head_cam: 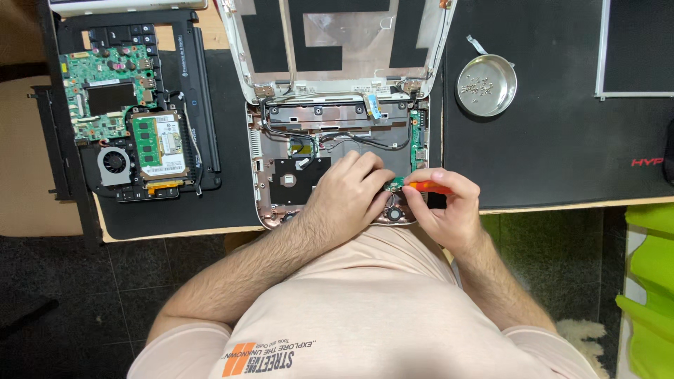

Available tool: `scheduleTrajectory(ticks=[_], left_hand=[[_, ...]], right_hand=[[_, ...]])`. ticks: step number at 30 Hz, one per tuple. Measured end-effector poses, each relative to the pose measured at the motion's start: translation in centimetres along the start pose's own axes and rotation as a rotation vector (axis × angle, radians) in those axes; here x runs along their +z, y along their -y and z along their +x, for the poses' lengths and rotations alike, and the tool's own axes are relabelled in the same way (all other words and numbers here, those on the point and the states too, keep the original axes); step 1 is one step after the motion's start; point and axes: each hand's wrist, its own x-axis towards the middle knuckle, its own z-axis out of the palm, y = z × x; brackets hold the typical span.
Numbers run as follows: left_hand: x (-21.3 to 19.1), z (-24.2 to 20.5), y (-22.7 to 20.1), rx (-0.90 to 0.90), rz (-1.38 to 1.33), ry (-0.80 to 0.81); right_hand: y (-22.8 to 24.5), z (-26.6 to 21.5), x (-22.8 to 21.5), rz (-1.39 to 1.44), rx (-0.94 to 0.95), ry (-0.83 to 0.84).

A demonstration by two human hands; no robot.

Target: The person uses a screwdriver to remove screws from the motherboard and other components inside a disassembled laptop. They lift out the motherboard and a smaller circuit board, placing them on the table. Finally, they use a brush to clean dust from the laptop's interior chassis.

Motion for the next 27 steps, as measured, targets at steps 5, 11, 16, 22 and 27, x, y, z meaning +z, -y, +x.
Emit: scheduleTrajectory(ticks=[5,11,16,22,27], left_hand=[[0.4,-0.1,0.5,0.015,-0.002,-0.004],[0.6,-0.3,0.6,0.009,-0.009,-0.01],[0.5,-0.3,0.6,0.008,-0.015,0.0],[0.4,-0.2,0.5,0.007,0.002,0.004],[0.4,-0.3,0.5,0.011,0.019,0.007]], right_hand=[[1.5,1.7,-1.4,-0.081,-0.041,0.09],[4.6,3.4,-3.4,-0.121,-0.052,0.142],[6.3,4.4,-3.2,0.049,0.023,0.127],[6.2,4.0,-2.7,0.491,0.282,0.151],[4.7,3.4,-2.7,0.531,0.266,0.104]])
